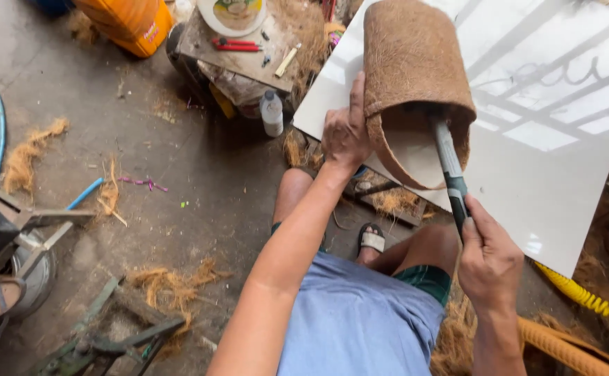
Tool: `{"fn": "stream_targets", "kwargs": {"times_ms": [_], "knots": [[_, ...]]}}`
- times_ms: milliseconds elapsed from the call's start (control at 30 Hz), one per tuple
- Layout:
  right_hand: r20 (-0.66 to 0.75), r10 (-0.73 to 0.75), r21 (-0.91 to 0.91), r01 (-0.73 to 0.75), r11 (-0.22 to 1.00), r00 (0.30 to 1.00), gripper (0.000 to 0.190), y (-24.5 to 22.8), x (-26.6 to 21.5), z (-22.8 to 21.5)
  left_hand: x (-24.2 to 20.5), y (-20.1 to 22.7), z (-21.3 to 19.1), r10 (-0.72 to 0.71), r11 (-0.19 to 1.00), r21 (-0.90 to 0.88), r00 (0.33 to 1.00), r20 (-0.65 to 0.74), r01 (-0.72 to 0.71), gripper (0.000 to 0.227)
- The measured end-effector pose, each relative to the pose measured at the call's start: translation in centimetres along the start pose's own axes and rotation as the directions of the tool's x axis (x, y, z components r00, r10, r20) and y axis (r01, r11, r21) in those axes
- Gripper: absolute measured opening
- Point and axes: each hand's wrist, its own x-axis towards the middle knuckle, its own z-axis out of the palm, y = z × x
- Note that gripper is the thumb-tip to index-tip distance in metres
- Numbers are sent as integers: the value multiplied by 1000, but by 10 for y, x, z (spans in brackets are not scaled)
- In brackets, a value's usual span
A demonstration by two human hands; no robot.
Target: Shaping the interior of a coconut fiber basket using a rubber mallet and then preparing to spray it.
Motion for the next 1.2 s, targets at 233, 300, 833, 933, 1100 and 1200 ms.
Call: {"fn": "stream_targets", "kwargs": {"times_ms": [233,300,833,933,1100,1200], "knots": [[-17,-209,6,209,978,978,38,18,-18,-13,-15,-7,22,3,983,182,998,-62,8,68],[23,-172,-4,172,985,985,37,35,-22,-9,-14,-6,10,-1,992,127,1000,-28,5,68],[232,308,-291,-237,927,922,62,-33,1,-34,95,16,-20,347,925,-62,768,538,-375,115],[172,89,-213,-51,976,981,56,-23,6,-22,120,45,-74,104,991,-43,533,840,-126,76],[166,-63,-180,93,979,984,52,-30,42,0,93,4,-65,151,950,-297,698,700,92,71],[197,-111,-192,150,970,974,50,-44,66,12,93,1,-73,111,916,-355,734,670,185,69]]}}
